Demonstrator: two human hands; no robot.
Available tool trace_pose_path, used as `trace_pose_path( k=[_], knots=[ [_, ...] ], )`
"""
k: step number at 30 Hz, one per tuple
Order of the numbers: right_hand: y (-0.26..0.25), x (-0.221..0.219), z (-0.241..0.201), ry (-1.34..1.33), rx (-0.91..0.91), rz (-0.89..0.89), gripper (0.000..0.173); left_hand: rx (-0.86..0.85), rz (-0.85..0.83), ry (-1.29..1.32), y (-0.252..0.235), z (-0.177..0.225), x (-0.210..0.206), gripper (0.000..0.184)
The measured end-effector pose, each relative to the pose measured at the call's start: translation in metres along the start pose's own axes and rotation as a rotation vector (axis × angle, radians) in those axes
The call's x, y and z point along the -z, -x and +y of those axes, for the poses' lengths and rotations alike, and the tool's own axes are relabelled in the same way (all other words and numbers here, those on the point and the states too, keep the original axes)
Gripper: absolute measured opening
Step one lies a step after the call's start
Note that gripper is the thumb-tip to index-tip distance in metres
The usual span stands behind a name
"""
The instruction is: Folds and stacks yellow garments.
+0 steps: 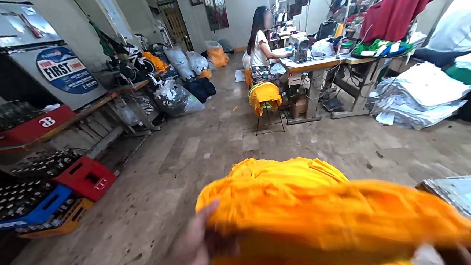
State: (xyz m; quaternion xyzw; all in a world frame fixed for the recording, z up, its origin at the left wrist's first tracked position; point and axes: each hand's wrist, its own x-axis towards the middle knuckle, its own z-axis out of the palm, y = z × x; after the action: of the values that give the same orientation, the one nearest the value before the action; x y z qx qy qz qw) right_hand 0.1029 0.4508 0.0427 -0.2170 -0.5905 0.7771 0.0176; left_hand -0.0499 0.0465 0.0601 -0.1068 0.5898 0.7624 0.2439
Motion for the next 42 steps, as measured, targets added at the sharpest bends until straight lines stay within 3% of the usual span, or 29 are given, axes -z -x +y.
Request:
trace_pose_path(
  k=[2, 3, 5, 7, 9, 11, 15, 18, 20, 22, 24, 26, 30, 35, 39, 42],
  knots=[
    [-0.074, -0.019, -0.023, -0.003, 0.117, 0.163, 0.042, -0.251, -0.098, -0.094, -0.078, 0.025, -0.011, 0.056],
    [-0.110, -0.024, -0.024, 0.117, 0.224, 0.245, 0.038, -0.401, -0.043, -0.242, -0.115, 0.026, -0.015, 0.052],
    [-0.180, -0.021, 0.009, 0.635, 0.415, 0.286, 0.039, -0.626, 0.196, -0.793, -0.178, -0.005, -0.019, 0.044],
    [-0.246, -0.015, 0.086, 1.159, 0.425, 0.331, 0.061, -0.574, 0.348, -1.348, -0.223, -0.067, -0.025, 0.069],
    [-0.277, -0.016, 0.161, 1.323, 0.345, 0.421, 0.069, -0.451, 0.380, -1.540, -0.248, -0.123, -0.028, 0.080],
    [-0.289, -0.021, 0.176, 1.340, 0.331, 0.466, 0.069, -0.392, 0.343, -1.523, -0.264, -0.129, -0.024, 0.079],
    [-0.296, 0.005, 0.159, 1.268, 0.258, 0.317, 0.073, -0.326, 0.074, -1.357, -0.281, -0.099, 0.010, 0.085],
    [-0.296, 0.045, 0.149, 0.998, 0.205, 0.311, 0.082, -0.352, 0.282, -1.053, -0.263, -0.106, 0.049, 0.096],
    [-0.268, 0.066, 0.147, 0.726, -0.013, 0.307, 0.094, -0.160, 0.377, -0.761, -0.220, -0.121, 0.070, 0.104],
    [-0.235, 0.071, 0.146, 0.482, -0.208, 0.246, 0.084, 0.062, 0.371, -0.447, -0.185, -0.135, 0.082, 0.098],
    [-0.224, 0.085, 0.155, 0.318, -0.289, 0.168, 0.078, 0.143, 0.381, -0.255, -0.176, -0.146, 0.089, 0.079],
    [-0.226, 0.091, 0.154, 0.278, -0.284, 0.140, 0.074, 0.173, 0.357, -0.198, -0.179, -0.136, 0.090, 0.067],
    [-0.231, 0.092, 0.140, 0.148, -0.282, 0.082, 0.073, 0.244, 0.222, -0.240, -0.184, -0.112, 0.088, 0.071],
    [-0.226, 0.084, 0.151, 0.009, -0.208, 0.000, 0.063, 0.162, 0.263, -0.112, -0.177, -0.105, 0.063, 0.075],
    [-0.222, 0.068, 0.141, -0.017, -0.081, -0.002, 0.050, -0.023, 0.360, -0.016, -0.183, -0.102, 0.045, 0.061],
    [-0.205, 0.048, 0.105, 0.062, 0.129, 0.000, 0.060, -0.119, 0.340, -0.093, -0.170, -0.066, 0.039, 0.050]
  ],
)
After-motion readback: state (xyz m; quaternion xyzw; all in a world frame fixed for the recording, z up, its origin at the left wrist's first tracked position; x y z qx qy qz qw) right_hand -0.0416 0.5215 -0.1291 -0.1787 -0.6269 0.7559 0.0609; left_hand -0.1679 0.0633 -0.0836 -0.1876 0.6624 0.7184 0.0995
